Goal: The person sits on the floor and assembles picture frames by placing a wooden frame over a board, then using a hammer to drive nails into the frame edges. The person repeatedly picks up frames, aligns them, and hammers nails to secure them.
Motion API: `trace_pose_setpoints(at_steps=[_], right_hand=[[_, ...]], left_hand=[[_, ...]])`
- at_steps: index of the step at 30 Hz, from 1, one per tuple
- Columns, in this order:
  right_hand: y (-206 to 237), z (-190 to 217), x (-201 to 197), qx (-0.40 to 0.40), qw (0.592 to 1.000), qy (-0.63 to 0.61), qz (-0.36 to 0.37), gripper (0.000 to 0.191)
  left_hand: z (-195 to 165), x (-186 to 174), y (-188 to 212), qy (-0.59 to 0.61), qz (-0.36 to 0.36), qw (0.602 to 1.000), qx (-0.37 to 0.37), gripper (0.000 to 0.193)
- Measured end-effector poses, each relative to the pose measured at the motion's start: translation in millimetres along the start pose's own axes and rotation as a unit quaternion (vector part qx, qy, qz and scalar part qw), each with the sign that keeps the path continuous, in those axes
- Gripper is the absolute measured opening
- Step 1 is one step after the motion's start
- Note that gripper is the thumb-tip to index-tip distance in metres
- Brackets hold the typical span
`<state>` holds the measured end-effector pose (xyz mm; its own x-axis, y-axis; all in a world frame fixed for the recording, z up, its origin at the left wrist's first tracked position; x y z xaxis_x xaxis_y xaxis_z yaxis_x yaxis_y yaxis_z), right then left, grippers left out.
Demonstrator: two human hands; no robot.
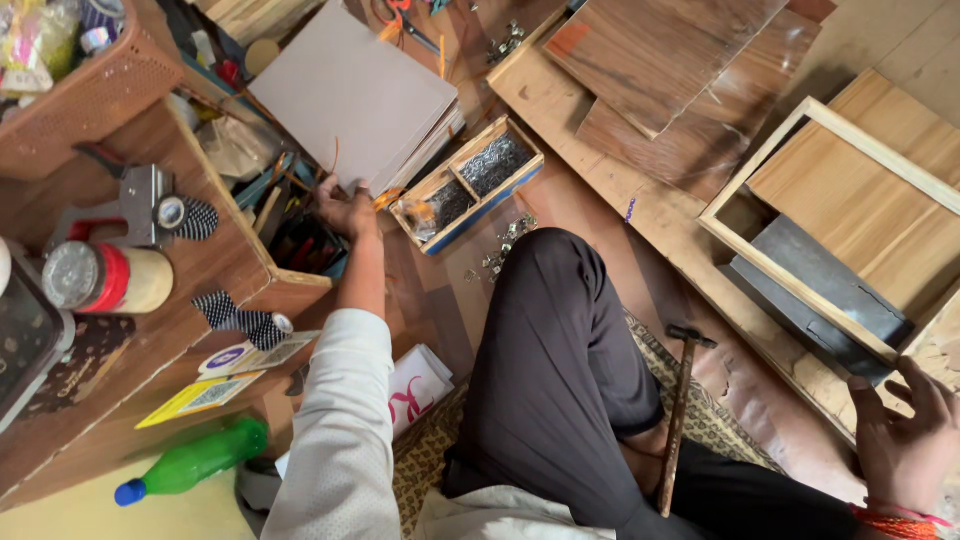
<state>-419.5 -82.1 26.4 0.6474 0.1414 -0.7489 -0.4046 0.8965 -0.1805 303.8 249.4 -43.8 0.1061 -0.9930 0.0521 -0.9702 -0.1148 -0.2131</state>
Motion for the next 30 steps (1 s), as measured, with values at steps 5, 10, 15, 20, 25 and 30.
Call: trace_pose_setpoints(at_steps=[5,10,15,20,25,30], right_hand=[[3,4,0,0.019,1.0,0.0,0.001,0.048],[1,39,-14,-0.01,0.995,0.08,-0.064,0.04],[-2,85,5,0.067,0.987,-0.147,-0.024,0.047],[11,164,20,-0.095,0.992,-0.065,0.047,0.041],[15,179,32,-0.095,0.989,-0.059,0.1,0.041],[9,161,39,-0.083,0.988,-0.07,0.107,0.039]], left_hand=[[7,-13,-10,0.086,-0.053,0.991,-0.092,0.052],[2,34,10,0.364,0.065,0.872,-0.322,0.012],[-29,99,107,0.391,0.219,0.751,-0.485,0.006],[-25,142,158,0.331,0.163,0.742,-0.56,0.038],[-8,180,145,0.317,0.18,0.768,-0.527,0.061],[-9,222,112,0.346,0.2,0.773,-0.492,0.049]])
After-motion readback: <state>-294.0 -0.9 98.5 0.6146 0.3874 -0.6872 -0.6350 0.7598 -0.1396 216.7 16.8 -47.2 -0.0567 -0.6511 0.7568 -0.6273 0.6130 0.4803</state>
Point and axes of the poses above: each hand's wrist, its own y-axis away from the middle knuckle, its own x-axis out of the palm, z = x × y, the point moved 6 cm from there along -y, towards the middle knuckle, and after that the axes turned 5 degrees about z, right-handed, at the moved point
